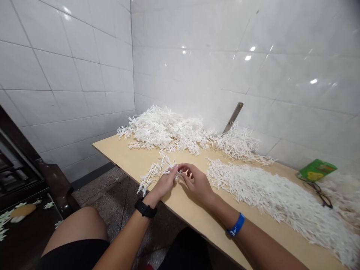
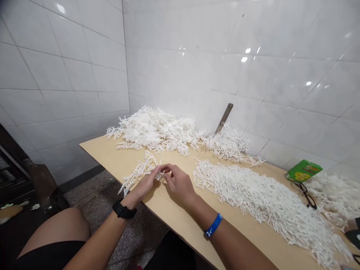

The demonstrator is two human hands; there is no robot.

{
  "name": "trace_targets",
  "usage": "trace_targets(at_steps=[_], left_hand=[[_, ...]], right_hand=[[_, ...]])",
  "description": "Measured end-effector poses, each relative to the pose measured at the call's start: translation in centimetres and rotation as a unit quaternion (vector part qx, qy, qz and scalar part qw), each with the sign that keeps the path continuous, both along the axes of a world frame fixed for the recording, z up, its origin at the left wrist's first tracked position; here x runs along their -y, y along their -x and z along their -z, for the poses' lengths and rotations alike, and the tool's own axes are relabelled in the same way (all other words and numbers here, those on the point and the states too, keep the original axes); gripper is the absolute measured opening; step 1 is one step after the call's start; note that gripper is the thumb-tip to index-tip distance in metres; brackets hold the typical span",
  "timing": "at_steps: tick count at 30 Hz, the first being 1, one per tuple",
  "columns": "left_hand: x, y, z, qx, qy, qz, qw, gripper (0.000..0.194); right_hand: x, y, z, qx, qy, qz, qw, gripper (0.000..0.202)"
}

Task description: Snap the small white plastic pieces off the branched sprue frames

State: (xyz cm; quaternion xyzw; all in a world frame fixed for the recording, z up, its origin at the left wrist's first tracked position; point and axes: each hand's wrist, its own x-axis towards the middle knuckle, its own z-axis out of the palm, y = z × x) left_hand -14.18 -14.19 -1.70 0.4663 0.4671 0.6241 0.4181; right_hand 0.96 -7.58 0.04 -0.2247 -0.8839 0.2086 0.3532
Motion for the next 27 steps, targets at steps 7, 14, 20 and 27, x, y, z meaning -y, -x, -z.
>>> trace_targets(at_steps=[7,14,20,27], left_hand=[[0.4,0.0,-1.1,-0.042,0.023,0.032,0.998,0.046],[-0.1,0.0,-0.4,0.033,0.031,-0.107,0.993,0.044],[-0.6,0.2,-0.3,0.099,0.028,-0.116,0.988,0.048],[-0.4,0.2,-0.7,0.15,0.014,-0.065,0.987,0.049]], right_hand=[[-0.2,-0.1,0.5,0.009,-0.078,-0.039,0.996,0.016],[1.3,0.2,0.2,0.086,0.03,-0.094,0.991,0.027],[0.3,-0.6,-0.6,0.162,-0.001,0.012,0.987,0.026],[-2.1,-1.9,-1.2,0.181,0.039,0.205,0.961,0.052]])
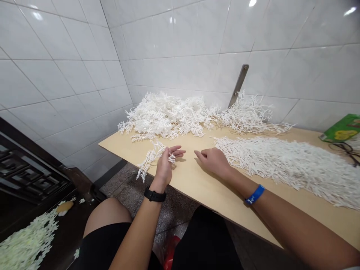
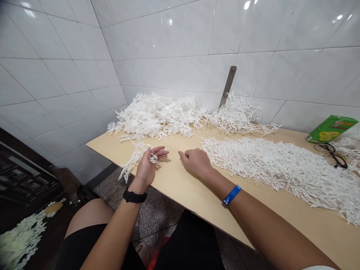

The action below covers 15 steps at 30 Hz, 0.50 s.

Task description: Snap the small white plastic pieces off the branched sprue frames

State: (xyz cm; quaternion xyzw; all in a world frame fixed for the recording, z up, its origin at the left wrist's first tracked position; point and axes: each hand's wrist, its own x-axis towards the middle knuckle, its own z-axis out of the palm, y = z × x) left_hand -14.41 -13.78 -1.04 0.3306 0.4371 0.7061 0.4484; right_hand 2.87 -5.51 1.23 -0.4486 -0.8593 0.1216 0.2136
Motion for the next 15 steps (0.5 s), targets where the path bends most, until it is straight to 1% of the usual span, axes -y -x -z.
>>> trace_targets(at_steps=[1,2,3,5,6,7,8,9,12,13,15], left_hand=[[0.1,0.0,0.0,-0.009,-0.001,0.012,1.0,0.05],[0.2,-0.1,-0.1,-0.02,0.001,0.027,0.999,0.051],[0.3,-0.2,-0.1,-0.032,0.004,0.043,0.999,0.052],[0.5,-0.3,-0.2,-0.052,0.007,0.078,0.996,0.055],[0.5,-0.3,-0.2,-0.058,0.004,0.095,0.994,0.055],[0.6,-0.4,-0.2,-0.063,0.0,0.11,0.992,0.056],[0.6,-0.4,-0.2,-0.066,-0.006,0.124,0.99,0.056],[0.6,-0.4,-0.2,-0.071,-0.01,0.136,0.988,0.056],[0.6,-0.4,-0.2,-0.09,-0.01,0.149,0.985,0.054],[0.6,-0.4,-0.2,-0.093,-0.012,0.145,0.985,0.054],[0.6,-0.3,-0.2,-0.088,-0.014,0.136,0.987,0.054]], right_hand=[[0.5,0.3,0.0,-0.034,-0.003,-0.006,0.999,0.053],[1.1,0.7,0.0,-0.074,0.0,-0.03,0.997,0.05],[1.8,1.2,0.1,-0.116,0.012,-0.068,0.991,0.044],[3.0,2.3,0.3,-0.184,0.06,-0.154,0.969,0.026],[3.5,2.8,0.4,-0.206,0.089,-0.185,0.957,0.024],[3.8,3.3,0.6,-0.223,0.118,-0.204,0.946,0.03],[4.1,3.6,0.9,-0.239,0.14,-0.21,0.938,0.035],[4.1,3.9,1.1,-0.255,0.155,-0.208,0.931,0.034],[3.9,4.0,1.5,-0.321,0.185,-0.19,0.909,0.018],[3.8,3.9,1.5,-0.347,0.201,-0.188,0.897,0.018],[3.4,3.5,1.5,-0.389,0.246,-0.194,0.866,0.025]])
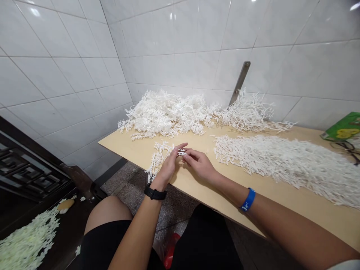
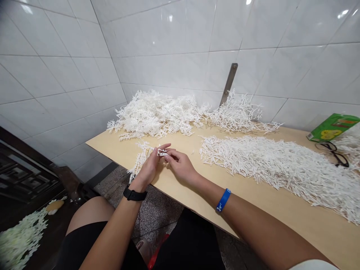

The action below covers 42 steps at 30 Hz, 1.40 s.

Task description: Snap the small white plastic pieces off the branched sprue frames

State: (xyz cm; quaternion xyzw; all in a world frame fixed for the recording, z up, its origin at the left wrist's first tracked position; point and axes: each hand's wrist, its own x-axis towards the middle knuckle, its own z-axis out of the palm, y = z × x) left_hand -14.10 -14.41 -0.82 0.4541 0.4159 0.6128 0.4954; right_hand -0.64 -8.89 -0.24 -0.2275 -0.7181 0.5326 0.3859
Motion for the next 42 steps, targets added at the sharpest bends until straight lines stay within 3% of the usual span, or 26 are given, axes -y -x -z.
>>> trace_targets(at_steps=[6,10,17,26,31,36,42], left_hand=[[-0.1,0.4,-0.1,0.048,0.0,-0.052,0.998,0.051],[-0.3,0.3,0.2,0.015,-0.014,-0.061,0.998,0.04],[-0.3,0.2,0.4,0.026,-0.03,-0.063,0.997,0.038],[-0.1,0.2,0.3,0.023,-0.034,-0.038,0.998,0.041],[-0.1,0.4,0.3,0.024,-0.037,-0.071,0.996,0.038],[-0.5,0.4,0.8,0.014,-0.045,-0.114,0.992,0.028],[-0.5,0.2,0.6,-0.009,-0.045,-0.132,0.99,0.021]], right_hand=[[-0.9,-1.0,-0.3,0.0,0.119,-0.067,0.991,0.04],[-1.0,-1.0,-0.2,0.005,0.13,-0.083,0.988,0.041],[-1.2,-0.9,-0.1,0.003,0.148,-0.109,0.983,0.045],[-0.7,-0.3,0.0,0.012,0.087,-0.081,0.993,0.032],[-1.0,-0.4,0.1,-0.003,0.08,-0.028,0.996,0.032],[-1.2,-0.5,0.2,-0.014,0.101,-0.031,0.994,0.037],[-1.8,-0.8,0.5,-0.041,0.182,-0.052,0.981,0.039]])
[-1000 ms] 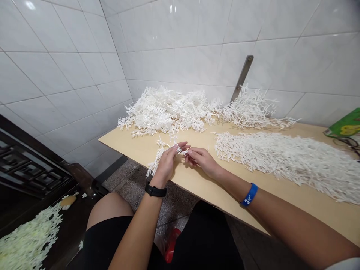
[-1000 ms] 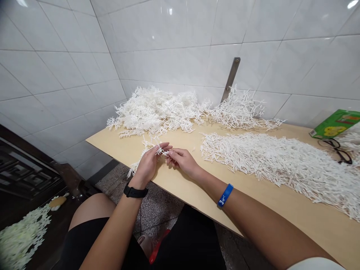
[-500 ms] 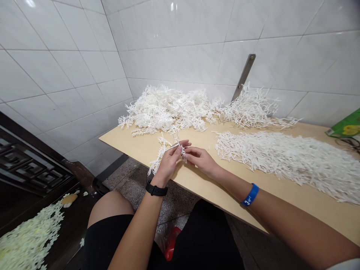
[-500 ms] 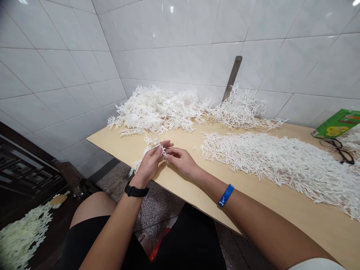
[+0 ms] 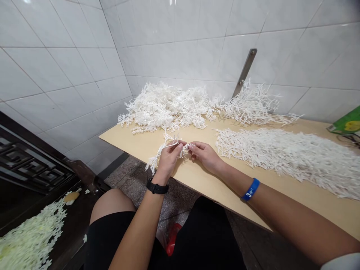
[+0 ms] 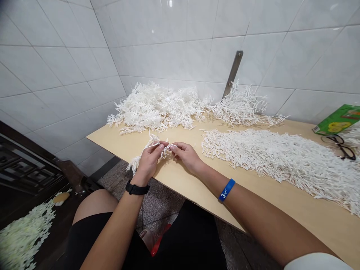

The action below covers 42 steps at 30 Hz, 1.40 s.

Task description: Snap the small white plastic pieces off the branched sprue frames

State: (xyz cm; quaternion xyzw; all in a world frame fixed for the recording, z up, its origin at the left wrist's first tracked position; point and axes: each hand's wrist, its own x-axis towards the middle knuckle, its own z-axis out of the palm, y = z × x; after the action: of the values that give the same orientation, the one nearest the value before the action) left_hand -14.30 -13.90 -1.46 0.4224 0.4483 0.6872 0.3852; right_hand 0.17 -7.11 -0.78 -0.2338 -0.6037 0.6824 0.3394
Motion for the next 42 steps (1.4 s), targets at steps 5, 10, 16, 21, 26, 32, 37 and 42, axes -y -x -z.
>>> trace_targets(at_steps=[5,10,16,21,26,32,37,42], left_hand=[[0.2,0.0,-0.3,-0.007,0.009,0.011,1.0,0.027],[0.3,0.0,-0.4,0.012,0.021,0.048,0.999,0.034],[0.2,0.0,-0.3,0.032,0.016,0.063,0.997,0.031],[0.3,-0.1,-0.6,0.019,0.032,0.068,0.997,0.038],[0.4,-0.3,-0.8,-0.007,0.043,0.069,0.997,0.038],[0.6,-0.3,-0.9,-0.07,0.052,0.078,0.993,0.036],[0.6,-0.2,-0.9,-0.04,0.053,0.091,0.994,0.042],[0.4,-0.3,-1.1,-0.021,0.069,0.161,0.984,0.06]], right_hand=[[-0.1,-0.2,-0.2,0.02,-0.008,-0.045,0.999,0.038],[0.1,-0.3,-0.9,0.073,-0.078,-0.087,0.99,0.036],[0.3,-0.1,-1.2,0.071,-0.115,-0.12,0.983,0.036],[0.4,0.1,-0.8,0.069,-0.079,-0.125,0.987,0.044],[0.2,-0.3,-1.0,0.088,-0.082,-0.177,0.977,0.049],[-0.4,-0.7,-1.2,0.113,-0.111,-0.248,0.956,0.051],[0.1,-0.5,-0.8,0.058,-0.121,-0.266,0.955,0.053],[0.9,-0.4,-1.0,0.041,-0.115,-0.252,0.96,0.05]])
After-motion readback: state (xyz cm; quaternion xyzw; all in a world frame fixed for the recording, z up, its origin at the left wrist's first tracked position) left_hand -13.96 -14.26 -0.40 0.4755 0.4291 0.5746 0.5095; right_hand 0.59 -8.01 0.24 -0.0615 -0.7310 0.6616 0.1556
